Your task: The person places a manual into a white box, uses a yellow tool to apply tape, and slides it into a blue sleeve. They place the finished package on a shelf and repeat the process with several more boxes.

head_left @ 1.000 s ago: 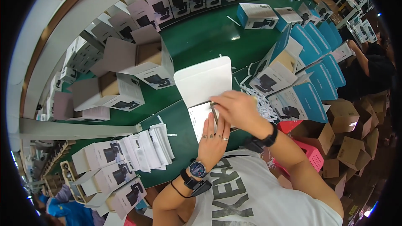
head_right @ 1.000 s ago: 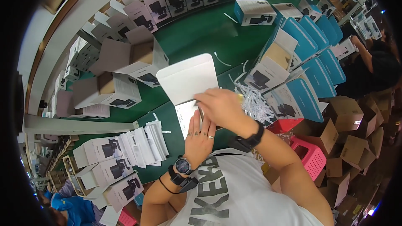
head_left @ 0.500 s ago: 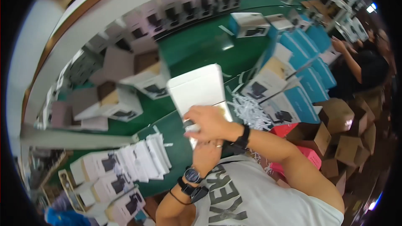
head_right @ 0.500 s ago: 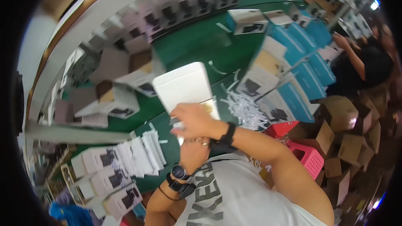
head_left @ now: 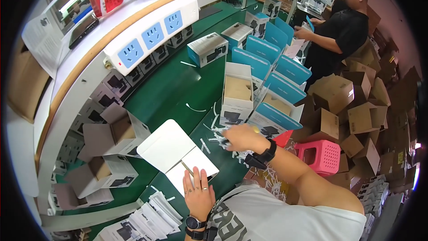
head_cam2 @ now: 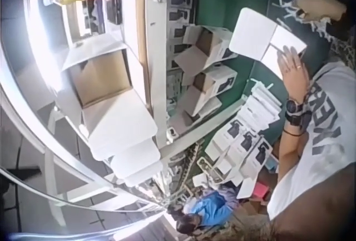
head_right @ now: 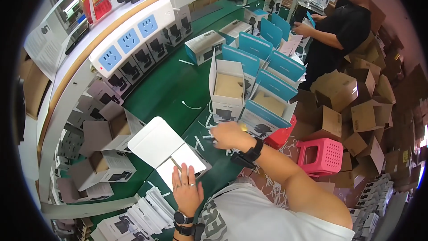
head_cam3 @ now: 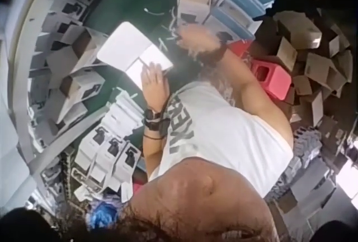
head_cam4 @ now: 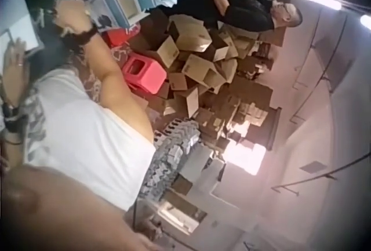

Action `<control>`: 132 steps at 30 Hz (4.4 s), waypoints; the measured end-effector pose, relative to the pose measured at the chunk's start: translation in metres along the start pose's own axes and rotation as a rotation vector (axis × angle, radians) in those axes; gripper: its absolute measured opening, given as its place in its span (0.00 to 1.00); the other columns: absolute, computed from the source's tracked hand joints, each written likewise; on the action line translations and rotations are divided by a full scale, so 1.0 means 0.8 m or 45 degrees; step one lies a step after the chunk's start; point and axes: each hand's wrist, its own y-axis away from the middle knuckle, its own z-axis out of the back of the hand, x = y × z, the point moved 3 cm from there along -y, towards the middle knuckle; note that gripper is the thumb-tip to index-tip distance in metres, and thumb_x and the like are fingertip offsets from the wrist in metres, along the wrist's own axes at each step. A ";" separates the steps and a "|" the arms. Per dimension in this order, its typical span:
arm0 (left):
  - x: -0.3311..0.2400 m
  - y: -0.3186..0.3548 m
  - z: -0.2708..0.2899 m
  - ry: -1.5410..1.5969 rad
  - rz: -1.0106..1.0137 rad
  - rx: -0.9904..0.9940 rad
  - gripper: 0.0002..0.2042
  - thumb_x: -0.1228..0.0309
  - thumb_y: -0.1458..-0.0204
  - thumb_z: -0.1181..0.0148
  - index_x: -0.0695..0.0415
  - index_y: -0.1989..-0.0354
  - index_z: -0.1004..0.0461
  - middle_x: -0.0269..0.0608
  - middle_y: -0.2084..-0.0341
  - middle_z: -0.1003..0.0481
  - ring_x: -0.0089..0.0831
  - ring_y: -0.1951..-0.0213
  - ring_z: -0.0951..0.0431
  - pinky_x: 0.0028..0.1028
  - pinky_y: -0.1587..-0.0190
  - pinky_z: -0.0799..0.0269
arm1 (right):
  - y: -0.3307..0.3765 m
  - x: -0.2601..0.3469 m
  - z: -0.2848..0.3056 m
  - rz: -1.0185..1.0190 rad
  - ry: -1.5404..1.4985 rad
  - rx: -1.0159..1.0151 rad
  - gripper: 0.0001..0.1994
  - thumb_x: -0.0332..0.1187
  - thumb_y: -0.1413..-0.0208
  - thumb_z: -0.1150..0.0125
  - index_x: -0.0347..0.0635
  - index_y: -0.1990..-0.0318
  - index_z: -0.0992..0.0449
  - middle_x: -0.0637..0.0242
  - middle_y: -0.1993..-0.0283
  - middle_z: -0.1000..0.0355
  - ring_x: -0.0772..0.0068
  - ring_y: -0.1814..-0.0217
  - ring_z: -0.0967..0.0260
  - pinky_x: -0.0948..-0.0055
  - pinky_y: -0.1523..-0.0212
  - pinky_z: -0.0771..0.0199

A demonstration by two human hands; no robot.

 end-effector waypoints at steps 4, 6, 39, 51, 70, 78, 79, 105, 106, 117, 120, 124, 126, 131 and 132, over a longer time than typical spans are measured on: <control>-0.004 0.000 0.017 0.022 0.064 0.099 0.36 0.67 0.51 0.33 0.63 0.31 0.35 0.58 0.30 0.38 0.67 0.30 0.40 0.58 0.30 0.43 | -0.048 0.028 -0.012 0.168 -0.800 -0.250 0.28 0.47 0.38 0.35 0.42 0.35 0.29 0.53 0.58 0.19 0.65 0.67 0.24 0.67 0.65 0.25; 0.003 -0.009 0.026 0.210 0.009 0.107 0.35 0.65 0.49 0.32 0.62 0.31 0.34 0.56 0.29 0.38 0.65 0.30 0.40 0.56 0.30 0.43 | -0.068 0.055 -0.020 -0.079 -1.836 0.108 0.26 0.50 0.34 0.38 0.40 0.39 0.27 0.62 0.59 0.19 0.80 0.71 0.35 0.77 0.69 0.34; 0.080 0.059 0.006 0.491 0.171 -0.320 0.33 0.61 0.57 0.21 0.51 0.39 0.24 0.51 0.31 0.34 0.58 0.30 0.37 0.54 0.32 0.35 | 0.093 0.047 -0.101 0.655 -0.528 -0.467 0.27 0.32 0.54 0.21 0.47 0.43 0.18 0.62 0.46 0.27 0.70 0.69 0.34 0.72 0.72 0.31; 0.033 -0.016 -0.013 -0.197 -0.069 0.073 0.41 0.49 0.50 0.30 0.45 0.26 0.37 0.53 0.24 0.46 0.57 0.24 0.47 0.57 0.26 0.49 | 0.106 0.049 -0.119 0.628 -0.452 -0.471 0.17 0.30 0.46 0.28 0.51 0.48 0.15 0.74 0.43 0.19 0.72 0.65 0.20 0.74 0.71 0.24; 0.070 -0.048 0.048 -0.142 -0.223 0.263 0.49 0.41 0.59 0.27 0.54 0.28 0.36 0.76 0.35 0.43 0.70 0.36 0.40 0.61 0.32 0.46 | 0.074 0.014 -0.107 0.600 -1.113 -0.410 0.10 0.30 0.47 0.25 0.49 0.56 0.14 0.71 0.48 0.17 0.68 0.60 0.17 0.74 0.64 0.19; 0.050 -0.098 0.049 -0.063 -0.135 0.357 0.48 0.44 0.57 0.27 0.54 0.28 0.36 0.78 0.36 0.42 0.70 0.36 0.39 0.61 0.32 0.46 | 0.086 -0.022 -0.084 0.451 -1.209 -0.398 0.08 0.28 0.44 0.28 0.43 0.57 0.17 0.66 0.47 0.18 0.67 0.59 0.16 0.73 0.61 0.17; 0.065 -0.117 0.048 0.008 -0.068 0.277 0.46 0.44 0.56 0.27 0.54 0.29 0.34 0.76 0.38 0.39 0.70 0.37 0.37 0.61 0.33 0.45 | 0.094 -0.037 -0.075 0.422 -1.254 -0.499 0.06 0.29 0.42 0.29 0.43 0.59 0.17 0.66 0.47 0.18 0.66 0.58 0.17 0.73 0.59 0.17; 0.338 -0.225 0.034 -0.466 0.515 0.508 0.14 0.66 0.52 0.37 0.56 0.58 0.15 0.55 0.60 0.18 0.52 0.54 0.17 0.45 0.50 0.21 | 0.258 -0.145 -0.181 -0.473 -1.401 0.081 0.11 0.34 0.30 0.43 0.36 0.50 0.21 0.67 0.57 0.18 0.79 0.60 0.27 0.75 0.56 0.27; 0.327 -0.197 0.039 -0.437 0.486 0.252 0.10 0.70 0.52 0.39 0.55 0.63 0.14 0.54 0.66 0.17 0.52 0.58 0.16 0.46 0.52 0.20 | 0.230 -0.131 -0.170 -0.267 -1.292 0.080 0.11 0.34 0.31 0.41 0.36 0.50 0.21 0.68 0.58 0.19 0.79 0.60 0.28 0.75 0.56 0.27; 0.098 0.088 0.091 -0.044 0.361 -0.374 0.26 0.78 0.51 0.41 0.51 0.40 0.22 0.51 0.40 0.27 0.53 0.35 0.31 0.50 0.29 0.39 | 0.042 0.023 -0.135 -0.070 -1.277 -0.164 0.23 0.28 0.41 0.32 0.34 0.39 0.27 0.62 0.47 0.24 0.73 0.49 0.28 0.73 0.48 0.28; 0.158 0.175 0.041 -0.003 1.078 -0.594 0.28 0.78 0.47 0.41 0.59 0.34 0.29 0.62 0.34 0.34 0.58 0.33 0.35 0.47 0.29 0.39 | 0.045 0.046 -0.153 -0.120 -1.313 -0.192 0.24 0.28 0.41 0.32 0.32 0.38 0.28 0.60 0.44 0.25 0.70 0.44 0.28 0.71 0.44 0.28; 0.278 0.358 -0.034 -0.459 1.563 -0.614 0.29 0.76 0.46 0.41 0.64 0.33 0.31 0.71 0.34 0.37 0.63 0.34 0.34 0.49 0.31 0.37 | 0.054 0.061 -0.166 -0.162 -1.369 -0.145 0.24 0.27 0.40 0.33 0.30 0.37 0.29 0.58 0.42 0.26 0.67 0.40 0.29 0.69 0.40 0.29; 0.298 0.392 -0.032 -0.593 1.656 -0.624 0.26 0.75 0.46 0.41 0.63 0.36 0.29 0.70 0.36 0.34 0.62 0.37 0.31 0.49 0.35 0.33 | 0.049 0.059 -0.173 -0.187 -1.425 -0.035 0.23 0.24 0.40 0.35 0.30 0.37 0.30 0.60 0.42 0.25 0.67 0.41 0.29 0.67 0.39 0.29; 0.323 0.391 -0.019 -0.222 2.020 -0.022 0.19 0.74 0.47 0.39 0.63 0.45 0.24 0.63 0.44 0.28 0.60 0.42 0.27 0.45 0.39 0.29 | 0.089 0.011 -0.150 0.111 -1.529 0.371 0.21 0.23 0.39 0.37 0.33 0.39 0.30 0.62 0.44 0.25 0.73 0.48 0.28 0.70 0.46 0.26; 0.324 0.385 -0.012 -0.160 2.026 -0.108 0.17 0.74 0.49 0.38 0.62 0.50 0.24 0.61 0.48 0.27 0.58 0.45 0.25 0.45 0.41 0.28 | 0.105 -0.008 -0.158 -0.055 -1.614 0.398 0.20 0.23 0.38 0.38 0.35 0.39 0.30 0.62 0.46 0.24 0.75 0.52 0.28 0.71 0.50 0.27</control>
